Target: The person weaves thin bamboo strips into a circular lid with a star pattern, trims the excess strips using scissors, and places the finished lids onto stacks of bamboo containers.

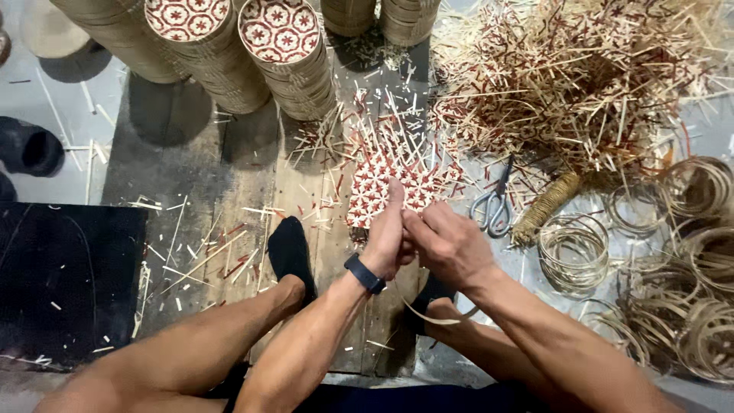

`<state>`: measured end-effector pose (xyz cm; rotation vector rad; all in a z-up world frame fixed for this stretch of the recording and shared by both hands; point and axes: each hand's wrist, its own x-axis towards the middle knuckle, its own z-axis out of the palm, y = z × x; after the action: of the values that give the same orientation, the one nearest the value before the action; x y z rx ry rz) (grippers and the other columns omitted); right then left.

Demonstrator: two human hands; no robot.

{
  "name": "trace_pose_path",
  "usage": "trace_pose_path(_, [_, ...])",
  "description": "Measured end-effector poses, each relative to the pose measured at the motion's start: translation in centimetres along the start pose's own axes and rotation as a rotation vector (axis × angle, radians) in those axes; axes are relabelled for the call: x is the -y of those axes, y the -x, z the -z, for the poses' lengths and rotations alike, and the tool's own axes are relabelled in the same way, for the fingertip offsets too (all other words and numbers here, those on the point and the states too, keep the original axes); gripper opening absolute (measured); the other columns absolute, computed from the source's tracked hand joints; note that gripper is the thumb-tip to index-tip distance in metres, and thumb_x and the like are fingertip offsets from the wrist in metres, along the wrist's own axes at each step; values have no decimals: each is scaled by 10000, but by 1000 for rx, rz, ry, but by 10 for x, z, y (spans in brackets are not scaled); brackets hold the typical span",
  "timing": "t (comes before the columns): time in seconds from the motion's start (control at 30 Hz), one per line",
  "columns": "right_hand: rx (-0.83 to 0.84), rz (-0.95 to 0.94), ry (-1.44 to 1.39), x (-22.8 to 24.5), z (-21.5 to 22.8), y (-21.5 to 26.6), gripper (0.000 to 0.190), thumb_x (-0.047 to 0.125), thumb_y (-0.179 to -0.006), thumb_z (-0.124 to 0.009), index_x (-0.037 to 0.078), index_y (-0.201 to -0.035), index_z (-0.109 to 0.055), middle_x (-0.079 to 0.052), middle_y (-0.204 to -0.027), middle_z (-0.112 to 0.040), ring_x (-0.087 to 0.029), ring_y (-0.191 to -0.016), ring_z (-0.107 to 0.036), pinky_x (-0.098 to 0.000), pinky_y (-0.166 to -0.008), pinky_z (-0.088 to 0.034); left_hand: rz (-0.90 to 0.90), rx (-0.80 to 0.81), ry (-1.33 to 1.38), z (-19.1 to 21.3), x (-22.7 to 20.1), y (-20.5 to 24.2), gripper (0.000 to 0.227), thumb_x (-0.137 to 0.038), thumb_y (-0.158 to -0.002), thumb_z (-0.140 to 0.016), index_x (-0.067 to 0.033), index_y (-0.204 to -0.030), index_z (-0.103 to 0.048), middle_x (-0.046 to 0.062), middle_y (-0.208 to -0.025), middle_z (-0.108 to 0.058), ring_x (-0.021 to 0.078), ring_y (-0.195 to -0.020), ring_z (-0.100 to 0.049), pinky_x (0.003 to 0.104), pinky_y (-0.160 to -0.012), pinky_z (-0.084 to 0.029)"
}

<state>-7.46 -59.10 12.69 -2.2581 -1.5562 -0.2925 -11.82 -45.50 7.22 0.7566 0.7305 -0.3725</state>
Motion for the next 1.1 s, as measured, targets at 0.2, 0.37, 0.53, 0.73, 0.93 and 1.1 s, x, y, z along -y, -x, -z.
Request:
trace_pose_path(0.2, [-33, -380, -357, -28, -16, -6, 259, 230, -849, -730, 92, -1067, -706, -49, -833, -633, -221, -753, -649, -366, -617, -548, -107, 43, -30, 27, 3, -31, 546, -692, -890, -567, -161, -763, -593, -58, -531, -424, 91, -405, -322, 271, -381, -213])
trace_pose_path(0.37, [-214, -1107, -1540, -60, -22, 7, 424, 387, -961, -560, 5, -1060, -713, -74, -800, -717, -190, -716, -703, -347, -649, -631, -436, 296, 567, 57, -16, -47, 320, -412, -1003, -706, -120, -922, -602, -36, -705, -536, 79, -609, -473, 252, -525, -375])
trace_pose_path(0.53, [-149, -965, -1805, -72, -42, 29, 417, 352, -1026, -655, -58, -1065, -719, 19, -694, -533, -86, -573, -459, -243, -489, -397, -102, 245, 206, 70, -46, -43, 174, -228, -929, -661, -67, -887, -611, 3, -737, -637, 75, -615, -564, 222, -460, -407])
trace_pose_path(0.73, [-198, -1097, -1997, -75, -70, 38, 396, 377, -1009, -643, 3, -907, -726, 50, -598, -439, -81, -526, -395, -237, -450, -320, -131, 114, 187, 59, -48, -48, 128, -197, -933, -695, -126, -857, -620, -50, -652, -587, 30, -468, -436, 194, -372, -292])
trace_pose_path(0.93, [-101, -1031, -2119, -74, -103, 52, 450, 359, -1014, -724, 136, -650, -583, 55, -542, -357, -66, -479, -347, -227, -387, -268, -128, 89, 308, 70, -31, -71, 330, -162, -910, -692, -182, -660, -478, -94, -457, -382, 48, -349, -293, 220, -304, -214])
trace_pose_path(1.1, [-187, -1143, -1934, -70, -106, 53, 432, 439, -968, -725, 98, -724, -617, 65, -557, -394, -89, -477, -398, -240, -419, -345, -130, 140, 291, 79, -30, -81, 275, -207, -937, -700, -137, -720, -547, -77, -497, -416, 51, -375, -321, 215, -330, -230])
